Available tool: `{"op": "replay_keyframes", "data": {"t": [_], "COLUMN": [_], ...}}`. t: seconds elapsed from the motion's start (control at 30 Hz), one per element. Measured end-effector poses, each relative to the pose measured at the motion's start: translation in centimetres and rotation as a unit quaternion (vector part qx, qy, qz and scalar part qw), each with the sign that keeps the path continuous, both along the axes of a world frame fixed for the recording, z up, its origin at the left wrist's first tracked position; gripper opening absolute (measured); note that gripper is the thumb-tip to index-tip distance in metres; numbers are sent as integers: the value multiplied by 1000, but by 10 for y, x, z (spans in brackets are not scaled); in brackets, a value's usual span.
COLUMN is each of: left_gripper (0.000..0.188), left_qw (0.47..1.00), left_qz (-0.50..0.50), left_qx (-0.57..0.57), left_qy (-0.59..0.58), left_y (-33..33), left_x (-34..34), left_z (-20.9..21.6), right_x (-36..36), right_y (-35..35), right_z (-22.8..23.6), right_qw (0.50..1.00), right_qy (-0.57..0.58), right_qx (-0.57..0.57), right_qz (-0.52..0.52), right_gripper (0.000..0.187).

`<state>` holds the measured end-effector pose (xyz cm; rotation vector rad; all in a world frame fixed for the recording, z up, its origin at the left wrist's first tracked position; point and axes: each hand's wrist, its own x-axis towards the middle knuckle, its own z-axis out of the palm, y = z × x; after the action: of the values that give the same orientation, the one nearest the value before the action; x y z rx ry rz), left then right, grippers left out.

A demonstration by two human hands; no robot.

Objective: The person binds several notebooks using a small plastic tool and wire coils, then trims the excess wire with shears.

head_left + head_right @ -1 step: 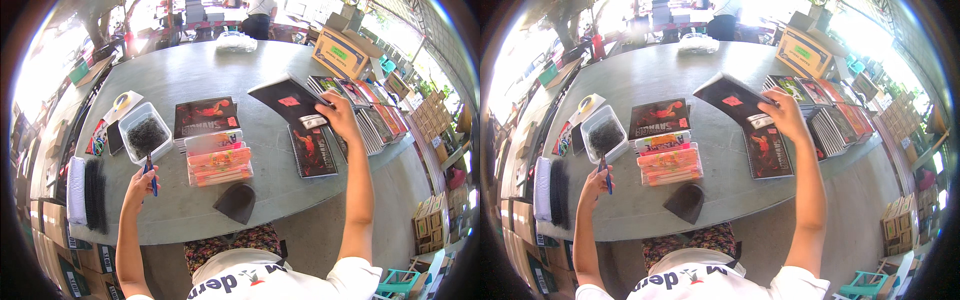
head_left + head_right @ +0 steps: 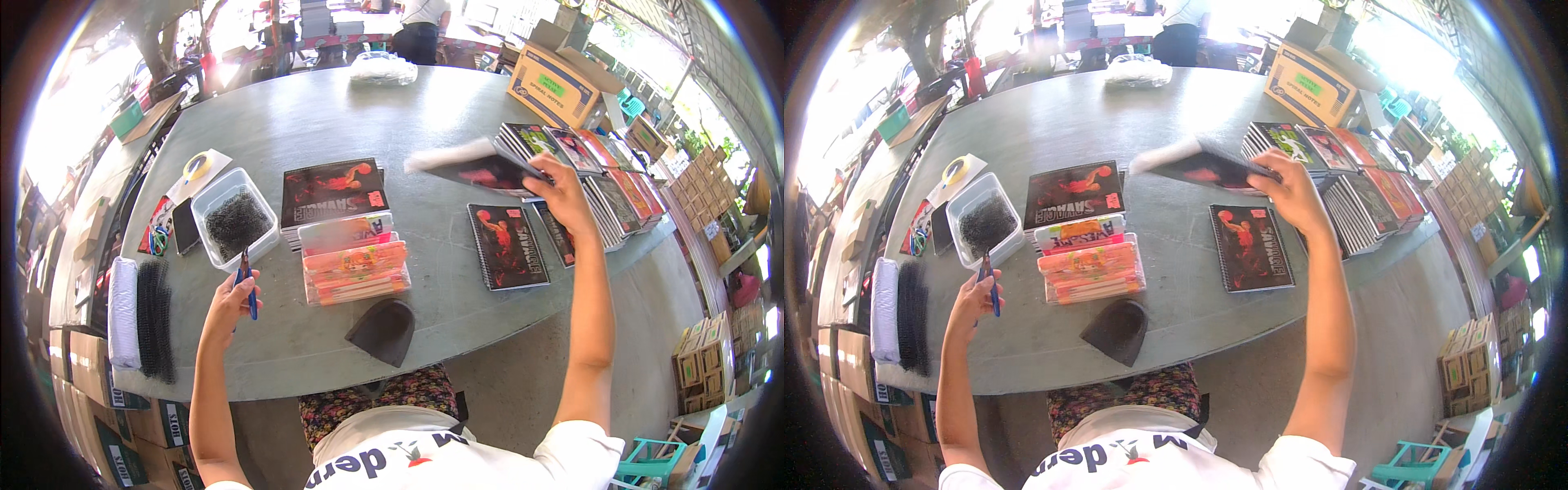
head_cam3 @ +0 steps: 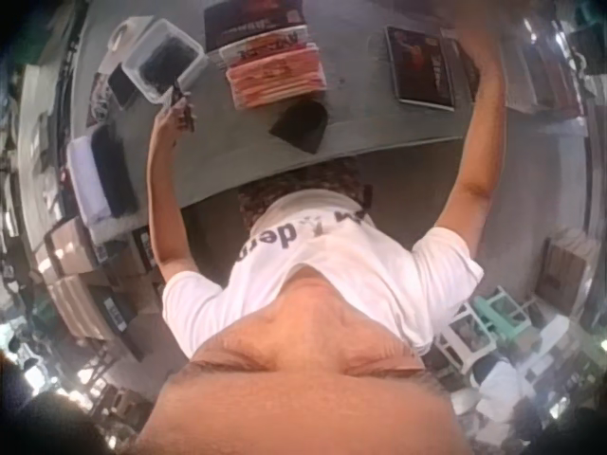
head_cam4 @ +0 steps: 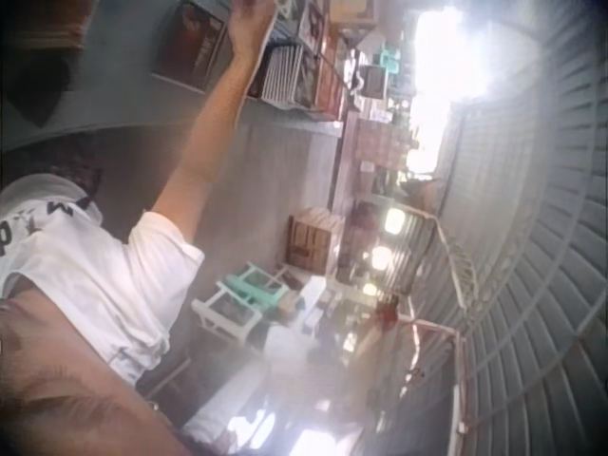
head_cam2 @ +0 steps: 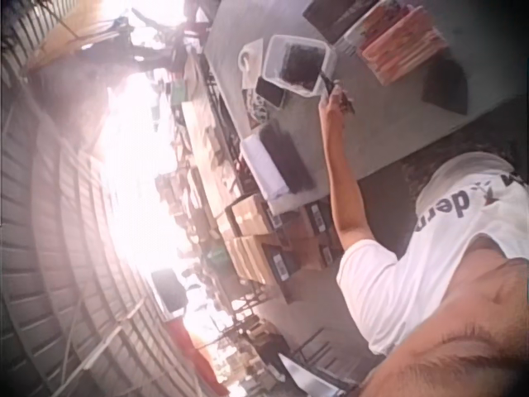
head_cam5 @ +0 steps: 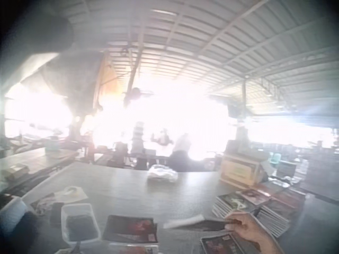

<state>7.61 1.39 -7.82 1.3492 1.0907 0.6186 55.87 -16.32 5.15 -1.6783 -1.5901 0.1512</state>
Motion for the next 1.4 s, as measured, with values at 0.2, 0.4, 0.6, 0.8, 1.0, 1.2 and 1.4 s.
{"op": "replay_keyframes", "data": {"t": [0.2,0.4,0.6,0.8,1.0,1.2,1.4], "left_gripper": [37,37,37,45,50,50,51], "left_qw": [995,970,917,799,787,807,810], "left_qz": [-29,5,46,93,76,69,85], "left_qx": [80,164,310,455,487,477,472], "left_qy": [42,182,247,382,371,340,336], "left_y": [-9,-19,-29,-54,-53,-56,-56], "left_x": [16,-3,-19,-18,-10,-15,-16], "left_z": [-16,-35,-48,-74,-69,-68,-70], "right_x": [78,87,75,30,-131,-220,-215], "right_y": [-64,-90,-87,-5,181,264,268], "right_z": [-150,-220,-200,-159,-96,-103,-116], "right_qw": [957,879,900,881,957,858,845], "right_qy": [-51,-3,-86,-249,-237,-421,-469], "right_qx": [-182,-9,-41,-101,54,-116,-122], "right_qz": [-219,-478,-424,-388,161,272,226], "right_gripper": [24,24,24,26,22,59,58]}}
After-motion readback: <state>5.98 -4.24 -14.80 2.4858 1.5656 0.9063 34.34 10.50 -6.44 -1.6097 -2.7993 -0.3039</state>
